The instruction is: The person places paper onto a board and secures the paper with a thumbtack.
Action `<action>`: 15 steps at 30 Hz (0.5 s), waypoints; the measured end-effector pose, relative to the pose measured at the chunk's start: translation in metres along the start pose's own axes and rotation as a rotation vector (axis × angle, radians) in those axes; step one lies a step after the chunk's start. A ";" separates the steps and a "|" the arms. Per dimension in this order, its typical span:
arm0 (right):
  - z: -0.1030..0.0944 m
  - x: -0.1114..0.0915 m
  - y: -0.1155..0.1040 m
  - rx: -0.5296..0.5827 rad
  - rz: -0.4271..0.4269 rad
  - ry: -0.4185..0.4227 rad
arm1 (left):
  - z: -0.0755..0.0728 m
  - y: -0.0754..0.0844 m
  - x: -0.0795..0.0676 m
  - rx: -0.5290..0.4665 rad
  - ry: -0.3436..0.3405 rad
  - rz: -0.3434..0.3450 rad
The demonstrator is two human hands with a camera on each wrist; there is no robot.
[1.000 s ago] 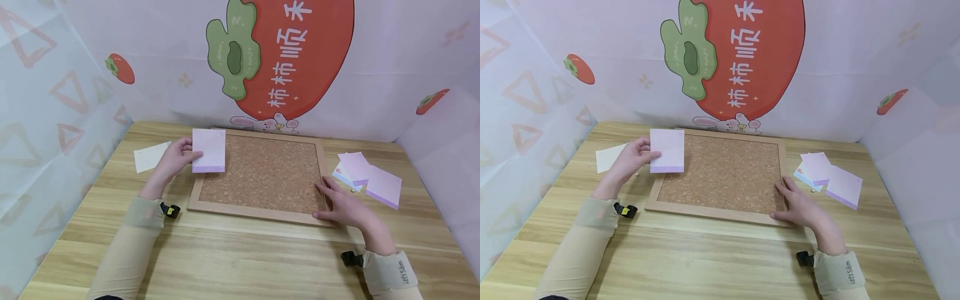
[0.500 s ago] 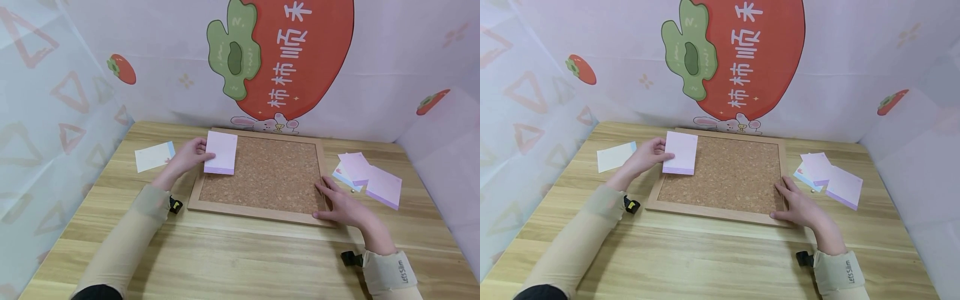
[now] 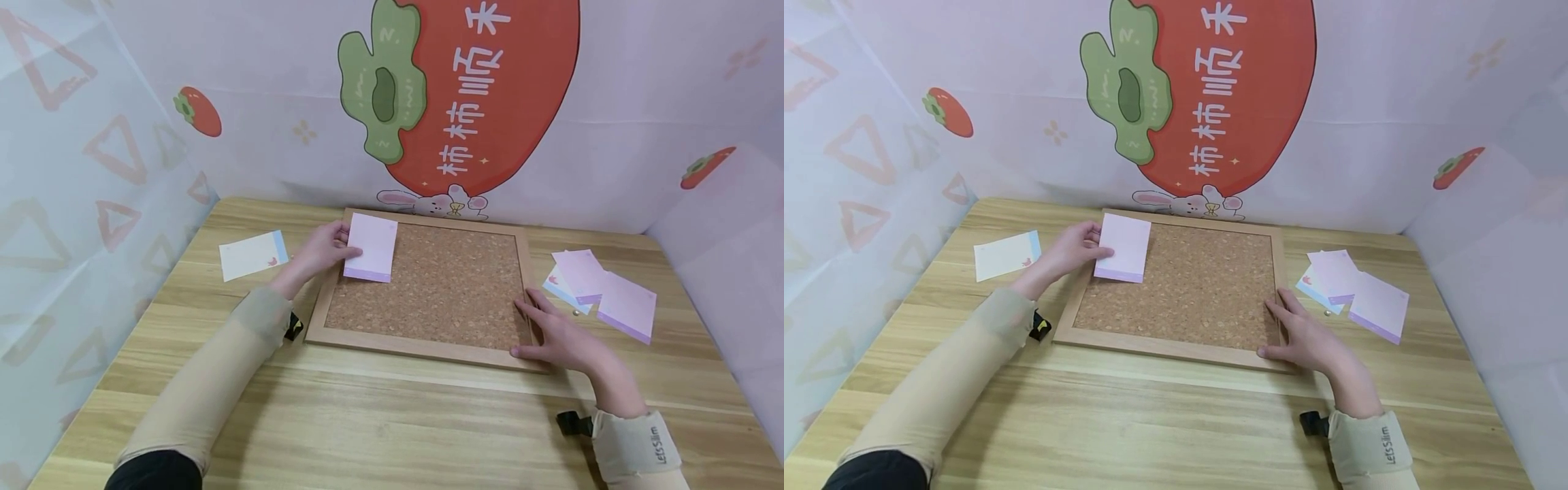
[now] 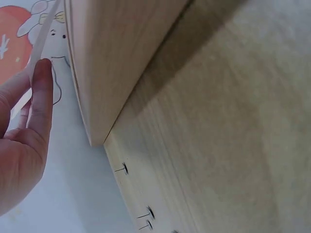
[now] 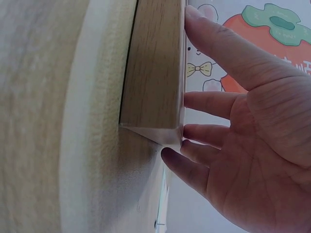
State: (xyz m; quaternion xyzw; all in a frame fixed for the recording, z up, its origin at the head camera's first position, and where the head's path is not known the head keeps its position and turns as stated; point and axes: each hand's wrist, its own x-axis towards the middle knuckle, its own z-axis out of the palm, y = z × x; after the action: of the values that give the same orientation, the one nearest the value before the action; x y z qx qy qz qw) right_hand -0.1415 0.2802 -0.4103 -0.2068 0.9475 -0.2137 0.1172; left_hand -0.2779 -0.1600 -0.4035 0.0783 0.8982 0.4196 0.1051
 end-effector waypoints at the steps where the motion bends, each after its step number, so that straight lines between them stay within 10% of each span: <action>1: 0.000 0.000 0.000 0.000 -0.001 0.001 | 0.001 0.000 0.001 0.009 0.003 -0.001; 15: 0.001 0.001 0.002 -0.004 -0.006 0.011 | 0.014 0.007 0.004 0.229 0.099 0.144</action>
State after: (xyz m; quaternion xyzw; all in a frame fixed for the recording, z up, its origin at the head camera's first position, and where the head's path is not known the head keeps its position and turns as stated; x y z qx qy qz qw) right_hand -0.1424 0.2812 -0.4118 -0.2088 0.9480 -0.2132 0.1108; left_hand -0.2775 -0.1448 -0.4076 0.1333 0.9364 0.3241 0.0209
